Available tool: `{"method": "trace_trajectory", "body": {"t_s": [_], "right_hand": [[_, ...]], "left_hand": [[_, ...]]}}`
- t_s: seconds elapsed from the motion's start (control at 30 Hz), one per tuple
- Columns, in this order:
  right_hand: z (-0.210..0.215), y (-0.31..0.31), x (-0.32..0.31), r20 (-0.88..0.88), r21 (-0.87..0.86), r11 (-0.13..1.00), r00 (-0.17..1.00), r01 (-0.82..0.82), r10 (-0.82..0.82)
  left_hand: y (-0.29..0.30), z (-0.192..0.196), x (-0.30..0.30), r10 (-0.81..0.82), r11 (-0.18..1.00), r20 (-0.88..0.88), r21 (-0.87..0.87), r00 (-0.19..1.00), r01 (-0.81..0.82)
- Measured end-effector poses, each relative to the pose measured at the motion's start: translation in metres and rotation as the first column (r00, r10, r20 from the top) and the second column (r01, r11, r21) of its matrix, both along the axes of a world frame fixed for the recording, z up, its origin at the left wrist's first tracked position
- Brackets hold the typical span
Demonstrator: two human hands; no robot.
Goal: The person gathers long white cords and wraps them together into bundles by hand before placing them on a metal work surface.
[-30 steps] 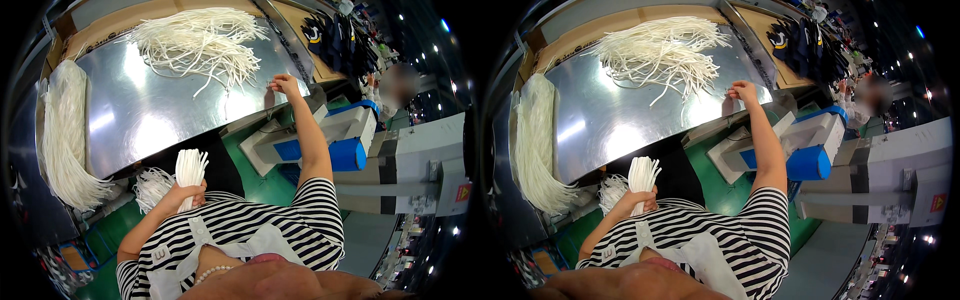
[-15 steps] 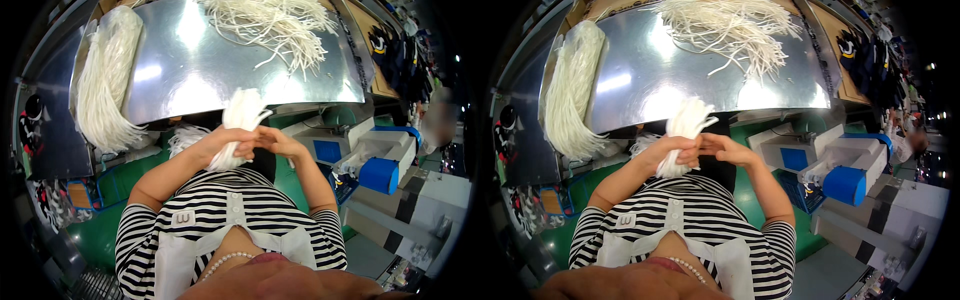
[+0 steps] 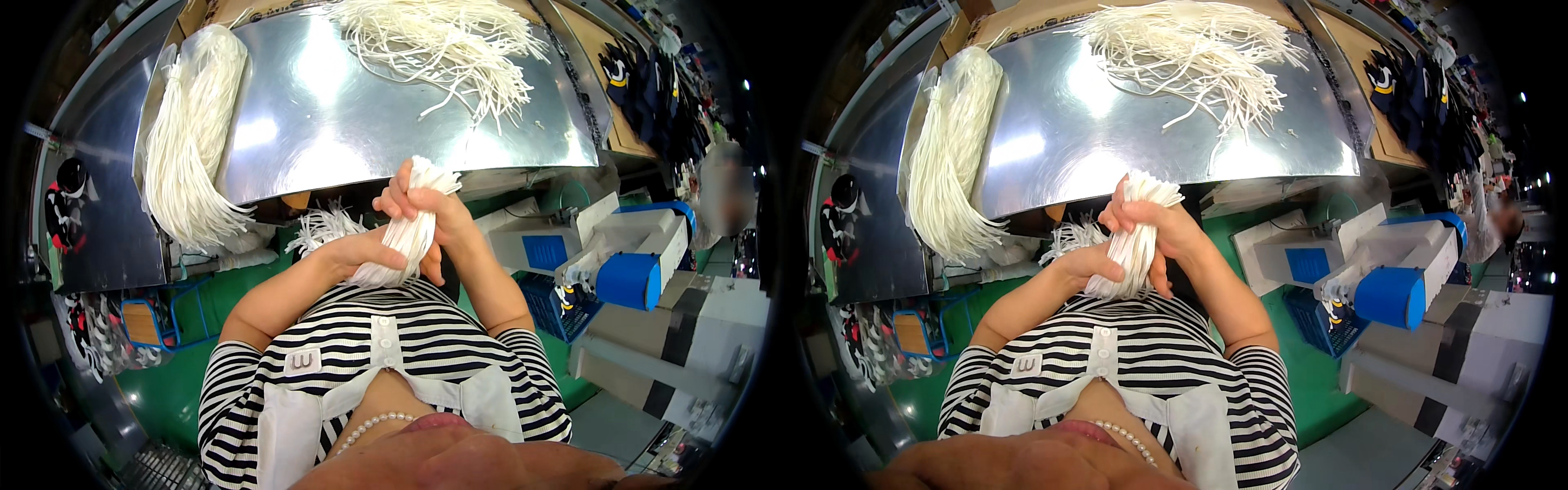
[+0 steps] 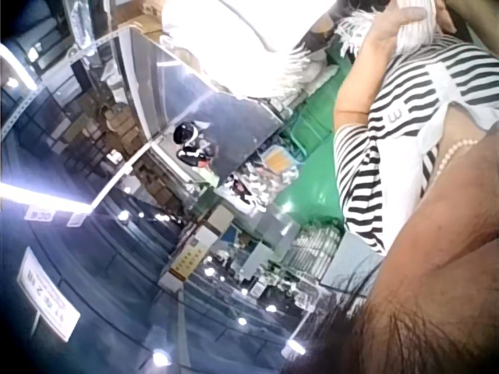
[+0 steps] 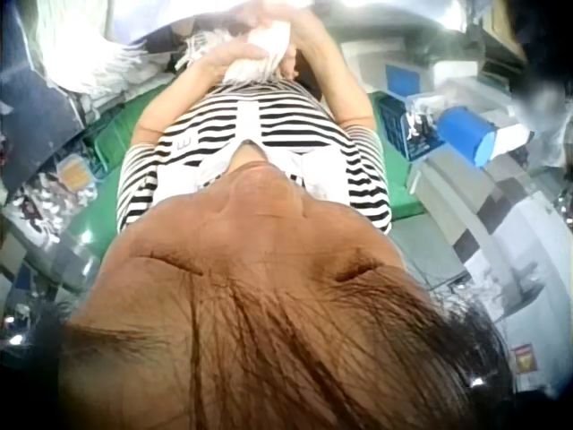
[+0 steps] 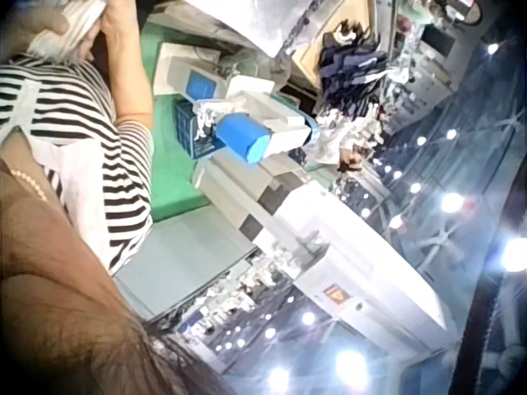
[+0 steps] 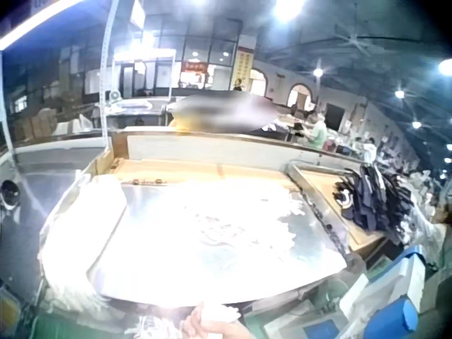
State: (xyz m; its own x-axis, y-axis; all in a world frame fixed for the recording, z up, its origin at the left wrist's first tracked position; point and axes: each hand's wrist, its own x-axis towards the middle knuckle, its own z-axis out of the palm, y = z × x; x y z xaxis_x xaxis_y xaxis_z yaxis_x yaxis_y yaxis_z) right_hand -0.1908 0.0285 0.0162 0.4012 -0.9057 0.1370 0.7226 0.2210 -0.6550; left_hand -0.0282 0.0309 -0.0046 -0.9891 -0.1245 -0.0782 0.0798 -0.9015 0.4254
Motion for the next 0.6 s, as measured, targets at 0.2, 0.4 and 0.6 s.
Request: {"method": "trace_trajectory", "body": {"t_s": [0.2,0.4,0.6], "right_hand": [[0.037,0.012,-0.023,-0.319,-0.228,0.962,0.922,0.148,-0.218],[0.019,0.028,-0.047,-0.269,0.102,0.96,0.936,0.261,-0.226],[0.009,0.023,-0.045,-0.017,0.118,0.993,1.0,-0.013,0.015]], "left_hand": [[-0.014,0.035,0.003,0.062,0.929,0.244,-0.368,0.968,0.034],[-0.057,0.055,0.017,0.554,-0.07,-0.004,-0.997,0.833,0.042],[-0.075,0.075,0.02,0.656,-0.517,-0.037,-0.75,0.754,0.413]]}}
